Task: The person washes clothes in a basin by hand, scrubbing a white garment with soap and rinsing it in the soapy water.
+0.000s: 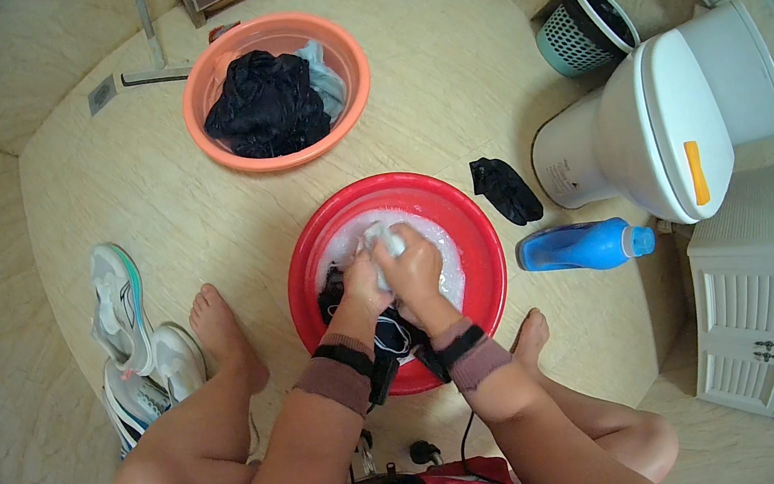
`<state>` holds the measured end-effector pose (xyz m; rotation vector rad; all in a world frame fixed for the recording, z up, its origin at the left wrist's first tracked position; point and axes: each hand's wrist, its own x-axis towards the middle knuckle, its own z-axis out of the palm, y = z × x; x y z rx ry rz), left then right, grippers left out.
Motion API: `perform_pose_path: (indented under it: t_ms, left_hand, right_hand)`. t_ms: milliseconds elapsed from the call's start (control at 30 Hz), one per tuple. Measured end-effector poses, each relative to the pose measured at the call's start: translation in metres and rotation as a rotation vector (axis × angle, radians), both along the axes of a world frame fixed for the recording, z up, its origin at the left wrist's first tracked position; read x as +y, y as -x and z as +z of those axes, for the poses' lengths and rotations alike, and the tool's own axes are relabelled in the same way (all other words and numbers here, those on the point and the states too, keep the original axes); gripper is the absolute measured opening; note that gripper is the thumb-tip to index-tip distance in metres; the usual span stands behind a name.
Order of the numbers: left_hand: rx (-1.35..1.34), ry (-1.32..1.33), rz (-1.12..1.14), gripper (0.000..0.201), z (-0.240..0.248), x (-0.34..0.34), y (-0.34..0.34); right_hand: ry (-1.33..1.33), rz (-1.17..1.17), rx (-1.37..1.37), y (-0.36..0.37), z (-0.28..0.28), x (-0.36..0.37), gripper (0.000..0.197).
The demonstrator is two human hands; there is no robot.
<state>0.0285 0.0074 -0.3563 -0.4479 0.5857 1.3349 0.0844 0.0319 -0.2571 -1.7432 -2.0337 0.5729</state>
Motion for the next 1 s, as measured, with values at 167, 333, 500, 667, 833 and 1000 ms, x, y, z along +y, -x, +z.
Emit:
perform_pose_path:
  t_ms: [167,333,500,667,833,1000]
  left_hand:
    - [-0.166,-0.197,-0.069,0.028,-0.013,-0.005,0.01]
    - [-0.023,0.025,-0.048,0.024,-0.017,-0.008,-0.003]
    - [0.503,0.068,0.064,0.03,0.009,0.005,0.001]
    - [1.863,-0.012,-0.416,0.057,-0.033,-0.008,0.002]
    - [1.482,0.087,-0.67,0.063,-0.026,-0.01,0.001]
    - [0.295,0.03,-0.085,0.056,0.01,0.006,0.007]
  right_hand:
    - [-0.004,0.07,0.11,0.002,-0.001,-0.022,0.03]
    - [-0.089,0.047,0.158,-0.002,-0.024,-0.023,0.031]
    - [0.272,-0.25,0.037,-0.067,-0.066,0.044,0.055]
    - [0.592,-0.061,-0.386,-0.079,-0.065,0.01,0.075]
    - [0.609,-0.086,-0.449,-0.081,-0.091,0.021,0.068]
    - [0.147,0.091,0.091,-0.056,-0.09,0.039,0.05]
